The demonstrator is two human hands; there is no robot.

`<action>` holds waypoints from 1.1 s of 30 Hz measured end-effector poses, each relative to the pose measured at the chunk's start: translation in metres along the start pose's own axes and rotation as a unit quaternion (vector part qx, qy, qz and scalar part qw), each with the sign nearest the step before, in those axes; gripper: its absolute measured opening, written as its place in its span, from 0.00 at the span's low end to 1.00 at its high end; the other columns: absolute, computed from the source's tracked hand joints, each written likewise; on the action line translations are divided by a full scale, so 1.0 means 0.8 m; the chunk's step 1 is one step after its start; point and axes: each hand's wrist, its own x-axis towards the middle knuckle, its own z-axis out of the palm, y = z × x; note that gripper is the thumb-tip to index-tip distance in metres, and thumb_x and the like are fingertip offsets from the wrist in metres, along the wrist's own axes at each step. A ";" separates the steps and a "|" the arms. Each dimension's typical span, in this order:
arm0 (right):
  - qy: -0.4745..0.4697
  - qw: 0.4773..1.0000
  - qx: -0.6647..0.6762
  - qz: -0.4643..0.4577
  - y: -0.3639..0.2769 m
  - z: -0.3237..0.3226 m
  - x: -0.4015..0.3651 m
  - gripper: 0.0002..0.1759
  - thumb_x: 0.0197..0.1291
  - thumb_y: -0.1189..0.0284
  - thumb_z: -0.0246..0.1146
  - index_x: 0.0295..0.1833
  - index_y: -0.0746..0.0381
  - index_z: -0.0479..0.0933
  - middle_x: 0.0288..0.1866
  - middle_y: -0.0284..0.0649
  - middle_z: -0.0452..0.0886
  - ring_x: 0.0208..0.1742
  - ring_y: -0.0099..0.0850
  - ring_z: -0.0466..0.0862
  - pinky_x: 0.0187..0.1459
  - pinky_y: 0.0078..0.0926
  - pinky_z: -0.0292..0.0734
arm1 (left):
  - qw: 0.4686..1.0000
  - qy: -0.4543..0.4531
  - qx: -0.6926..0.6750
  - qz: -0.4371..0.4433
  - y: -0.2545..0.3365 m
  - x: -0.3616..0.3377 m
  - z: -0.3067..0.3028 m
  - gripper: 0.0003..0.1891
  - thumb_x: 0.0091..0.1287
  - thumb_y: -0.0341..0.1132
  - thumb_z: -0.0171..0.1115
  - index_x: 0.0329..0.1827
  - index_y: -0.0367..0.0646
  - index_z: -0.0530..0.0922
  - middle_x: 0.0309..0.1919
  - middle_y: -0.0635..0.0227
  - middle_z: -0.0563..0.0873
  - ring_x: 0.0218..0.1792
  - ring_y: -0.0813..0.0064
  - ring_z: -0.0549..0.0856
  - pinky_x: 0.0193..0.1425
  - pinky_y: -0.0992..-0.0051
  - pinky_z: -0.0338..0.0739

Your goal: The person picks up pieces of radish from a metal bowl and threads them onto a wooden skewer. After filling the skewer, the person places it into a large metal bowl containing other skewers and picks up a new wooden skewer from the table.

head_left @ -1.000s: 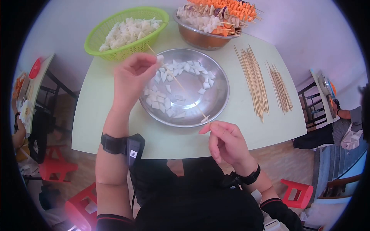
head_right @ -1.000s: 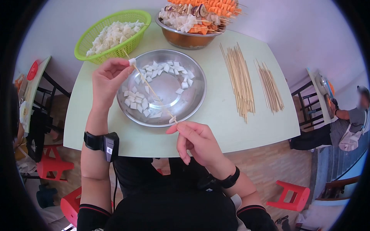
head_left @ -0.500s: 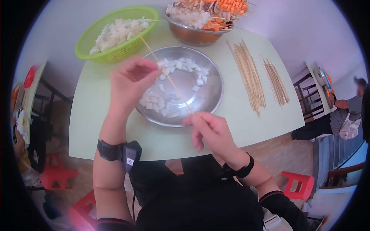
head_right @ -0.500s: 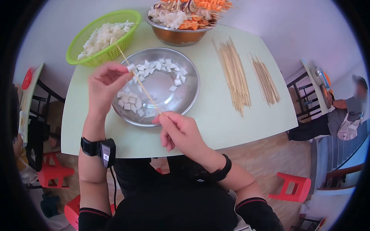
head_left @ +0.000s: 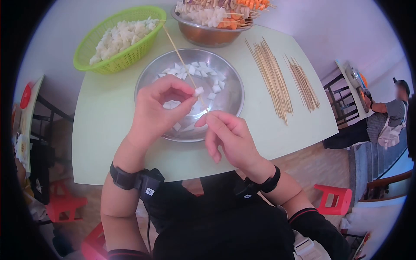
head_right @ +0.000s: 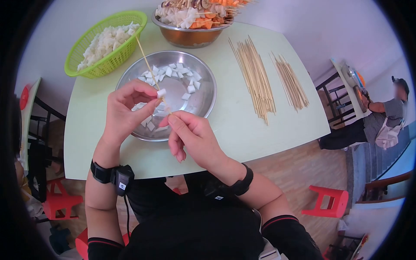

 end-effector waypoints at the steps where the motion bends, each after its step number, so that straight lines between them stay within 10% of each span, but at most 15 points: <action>1: 0.000 1.000 0.000 0.000 0.000 0.000 0.000 0.17 0.72 0.64 0.47 0.45 0.66 0.75 0.15 0.34 0.72 0.14 0.21 0.70 0.19 0.17 0.65 | 1.000 -0.002 -0.003 0.000 0.000 0.000 0.000 0.07 0.57 0.19 0.65 0.38 0.36 0.79 0.36 0.69 0.82 0.40 0.79 0.82 0.49 0.78 0.77; 18: -0.030 0.991 0.129 0.030 0.003 -0.011 -0.001 0.17 0.72 0.65 0.46 0.45 0.67 0.74 0.15 0.34 0.72 0.12 0.21 0.68 0.16 0.17 0.64 | 1.000 -0.002 -0.013 -0.001 -0.003 -0.001 0.004 0.07 0.57 0.21 0.65 0.38 0.36 0.78 0.36 0.69 0.82 0.40 0.80 0.83 0.48 0.79 0.77; 33: 0.043 0.997 -0.061 -0.025 0.004 0.001 -0.001 0.16 0.72 0.65 0.48 0.50 0.66 0.76 0.16 0.33 0.73 0.14 0.17 0.71 0.18 0.14 0.67 | 1.000 -0.030 -0.001 0.003 -0.002 -0.003 0.007 0.07 0.57 0.19 0.64 0.38 0.36 0.77 0.37 0.69 0.80 0.41 0.79 0.82 0.49 0.77 0.77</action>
